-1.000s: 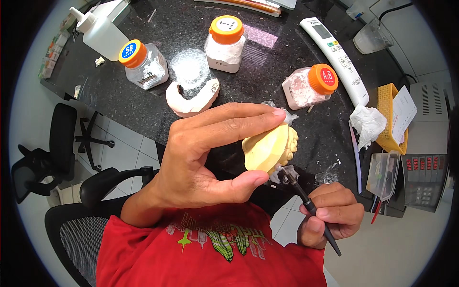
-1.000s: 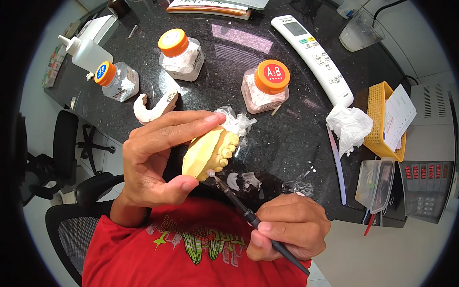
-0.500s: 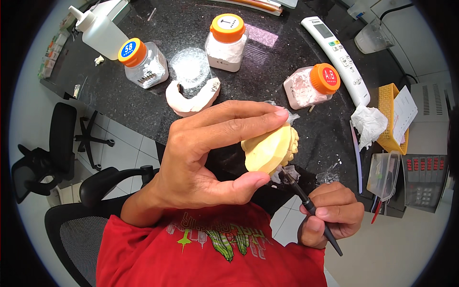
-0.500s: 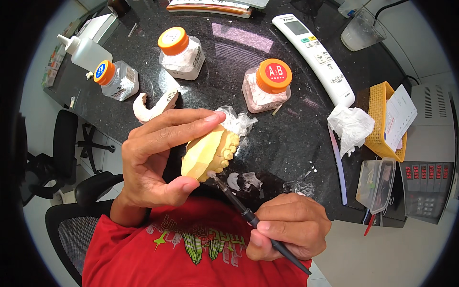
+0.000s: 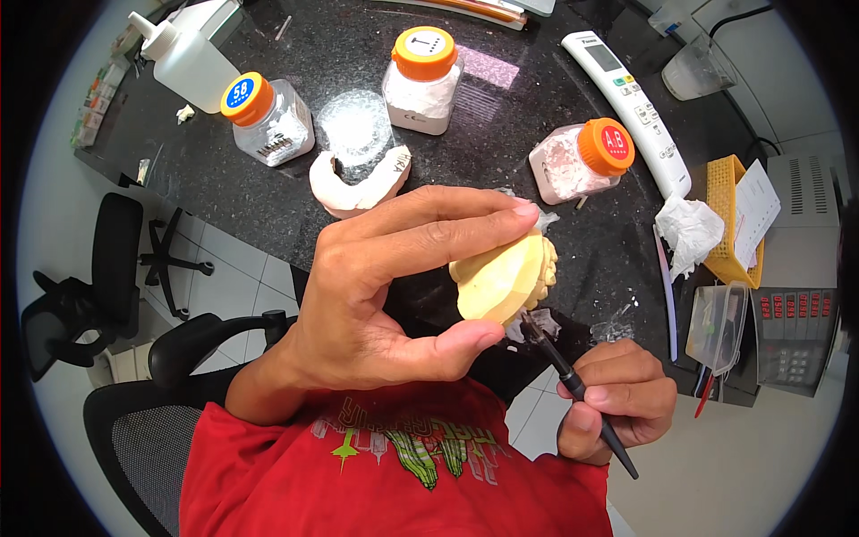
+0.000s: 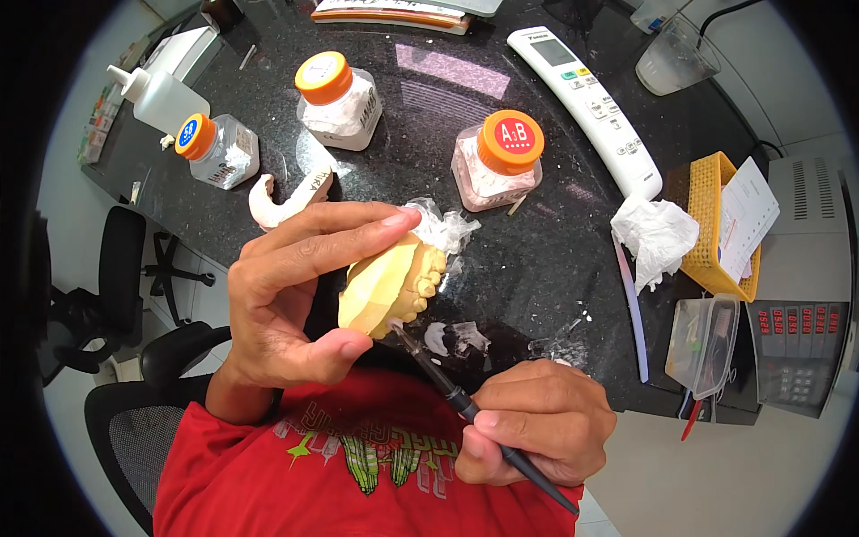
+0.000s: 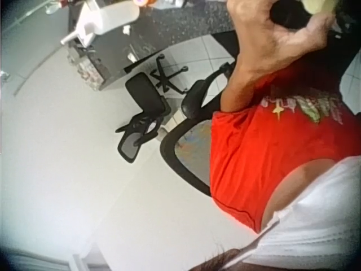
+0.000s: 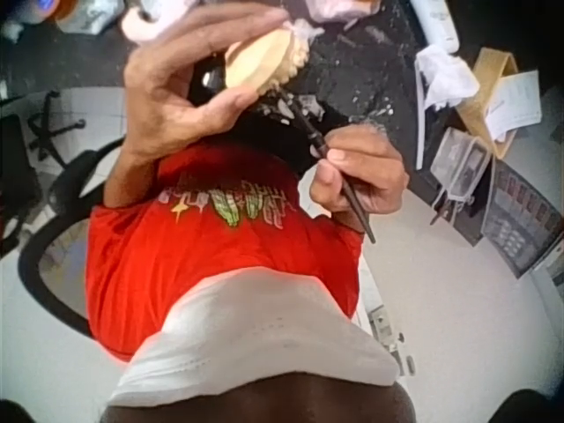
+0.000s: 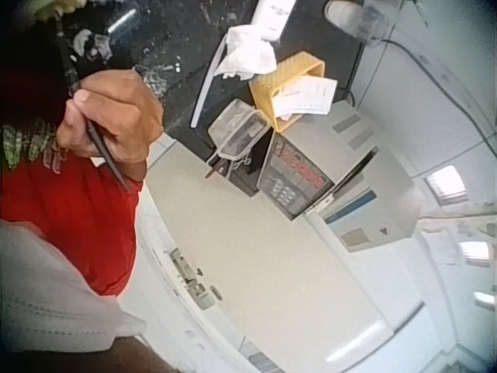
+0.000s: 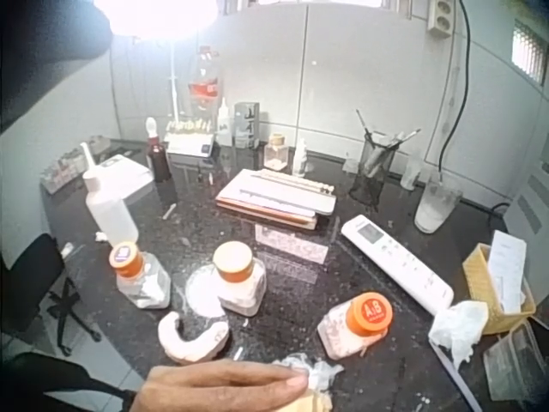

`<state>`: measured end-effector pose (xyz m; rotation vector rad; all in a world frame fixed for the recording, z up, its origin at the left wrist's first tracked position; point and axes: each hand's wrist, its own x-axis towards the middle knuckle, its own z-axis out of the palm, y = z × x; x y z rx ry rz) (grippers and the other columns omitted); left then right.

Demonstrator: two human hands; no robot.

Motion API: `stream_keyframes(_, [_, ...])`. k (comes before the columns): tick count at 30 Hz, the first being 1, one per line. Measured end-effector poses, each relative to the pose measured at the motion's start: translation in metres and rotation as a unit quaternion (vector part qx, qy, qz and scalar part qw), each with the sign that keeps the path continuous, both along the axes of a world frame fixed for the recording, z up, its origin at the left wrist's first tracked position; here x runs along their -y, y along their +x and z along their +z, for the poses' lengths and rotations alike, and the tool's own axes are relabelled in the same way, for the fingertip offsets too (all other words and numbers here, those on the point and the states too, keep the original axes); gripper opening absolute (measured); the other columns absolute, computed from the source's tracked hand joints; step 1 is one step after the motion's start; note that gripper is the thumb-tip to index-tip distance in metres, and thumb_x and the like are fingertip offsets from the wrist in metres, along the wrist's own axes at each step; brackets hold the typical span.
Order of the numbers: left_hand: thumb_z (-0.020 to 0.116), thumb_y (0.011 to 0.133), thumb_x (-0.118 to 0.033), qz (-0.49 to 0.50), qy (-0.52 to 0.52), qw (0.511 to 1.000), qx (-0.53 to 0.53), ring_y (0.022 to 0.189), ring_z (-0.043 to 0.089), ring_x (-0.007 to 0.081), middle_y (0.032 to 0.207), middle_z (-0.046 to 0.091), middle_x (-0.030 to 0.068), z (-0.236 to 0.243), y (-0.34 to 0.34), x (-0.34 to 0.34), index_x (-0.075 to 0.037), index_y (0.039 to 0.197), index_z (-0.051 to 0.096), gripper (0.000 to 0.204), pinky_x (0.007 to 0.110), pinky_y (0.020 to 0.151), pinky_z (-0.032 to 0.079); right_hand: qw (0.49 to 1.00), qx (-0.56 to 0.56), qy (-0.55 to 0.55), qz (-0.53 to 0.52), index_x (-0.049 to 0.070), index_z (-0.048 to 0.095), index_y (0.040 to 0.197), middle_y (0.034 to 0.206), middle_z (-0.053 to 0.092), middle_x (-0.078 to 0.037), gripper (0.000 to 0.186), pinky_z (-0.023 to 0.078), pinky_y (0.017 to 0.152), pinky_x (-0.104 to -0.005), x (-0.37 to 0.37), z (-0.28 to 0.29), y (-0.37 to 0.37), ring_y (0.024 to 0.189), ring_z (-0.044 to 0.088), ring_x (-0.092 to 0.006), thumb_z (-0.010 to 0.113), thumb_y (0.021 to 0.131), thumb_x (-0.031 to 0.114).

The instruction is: Applying stain or glaze to a dental prosthetic model using a brush.

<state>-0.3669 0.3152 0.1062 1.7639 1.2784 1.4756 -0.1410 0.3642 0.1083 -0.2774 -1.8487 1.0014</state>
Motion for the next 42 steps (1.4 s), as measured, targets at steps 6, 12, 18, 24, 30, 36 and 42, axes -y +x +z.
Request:
stream_keyframes(6, [0.072, 0.074, -0.037, 0.004, 0.0, 1.0, -0.004, 0.102, 0.063, 0.0296, 0.112, 0.061, 0.0253, -0.001, 0.0, 0.0, 0.008, 0.116, 0.06, 0.063, 0.036, 0.089, 0.049, 1.0, -0.007, 0.001, 0.009, 0.001, 0.057, 0.091, 0.069, 0.059, -0.009, 0.031, 0.05, 0.045, -0.0263, 0.0, -0.002, 0.001, 0.053, 0.06, -0.0188, 0.071, 0.064, -0.003])
stream_keyframes(12, [0.072, 0.074, -0.038, 0.005, -0.003, 1.0, 0.002, 0.101, 0.063, 0.0291, 0.112, 0.061, 0.0249, 0.0, 0.0, 0.001, 0.008, 0.116, 0.061, 0.064, 0.035, 0.089, 0.049, 1.0, -0.002, -0.001, 0.009, 0.001, 0.057, 0.091, 0.07, 0.059, -0.009, 0.031, 0.05, 0.045, -0.0268, 0.002, -0.002, 0.002, 0.053, 0.06, -0.0189, 0.071, 0.064, -0.003])
stream_keyframes(18, [0.072, 0.074, -0.037, 0.006, -0.002, 1.0, 0.002, 0.101, 0.063, 0.0285, 0.112, 0.061, 0.0247, -0.002, 0.001, 0.001, 0.008, 0.115, 0.06, 0.063, 0.035, 0.089, 0.049, 1.0, -0.003, 0.006, 0.001, 0.001, 0.057, 0.091, 0.07, 0.06, -0.009, 0.03, 0.05, 0.045, -0.0265, 0.002, -0.003, 0.001, 0.054, 0.061, -0.0196, 0.071, 0.065, -0.003])
stream_keyframes(24, [0.072, 0.075, -0.034, -0.011, -0.01, 0.999, 0.031, 0.105, 0.061, 0.0276, 0.115, 0.06, 0.0241, 0.001, -0.001, 0.0, 0.01, 0.117, 0.058, 0.063, 0.035, 0.091, 0.049, 0.989, -0.103, -0.08, -0.067, 0.006, 0.053, 0.098, 0.084, 0.049, -0.01, 0.031, 0.047, 0.047, -0.0229, 0.013, 0.0, 0.003, 0.055, 0.055, -0.0151, 0.075, 0.076, 0.005])
stream_keyframes(30, [0.068, 0.081, -0.031, -0.042, -0.075, 0.986, 0.145, 0.109, 0.058, 0.0278, 0.119, 0.054, 0.0233, 0.007, 0.003, 0.003, 0.011, 0.123, 0.052, 0.062, 0.037, 0.094, 0.047, 0.98, -0.004, 0.039, -0.195, 0.006, 0.057, 0.115, 0.094, 0.048, -0.011, 0.036, 0.034, 0.046, -0.0175, -0.012, 0.036, 0.034, 0.06, 0.047, -0.009, 0.062, 0.09, 0.032])
stream_keyframes(36, [0.062, 0.081, -0.005, -0.051, -0.049, 0.976, 0.206, 0.107, 0.058, 0.0226, 0.119, 0.052, 0.0188, 0.003, 0.004, 0.004, 0.006, 0.126, 0.052, 0.048, 0.031, 0.087, 0.052, 0.931, 0.073, 0.026, -0.356, 0.0, 0.06, 0.108, 0.083, 0.057, -0.003, 0.028, 0.034, 0.056, -0.0179, -0.088, 0.129, 0.04, 0.065, 0.045, -0.005, 0.062, 0.091, 0.022])
stream_keyframes(42, [0.064, 0.081, -0.008, -0.063, -0.049, 0.983, 0.167, 0.104, 0.059, 0.0226, 0.117, 0.054, 0.0187, 0.009, 0.003, 0.005, 0.004, 0.124, 0.054, 0.046, 0.031, 0.085, 0.053, 0.885, 0.224, 0.05, -0.406, 0.006, 0.07, 0.094, 0.075, 0.061, 0.002, 0.029, 0.037, 0.058, -0.0176, -0.194, 0.167, 0.025, 0.067, 0.051, -0.0042, 0.07, 0.081, 0.032])
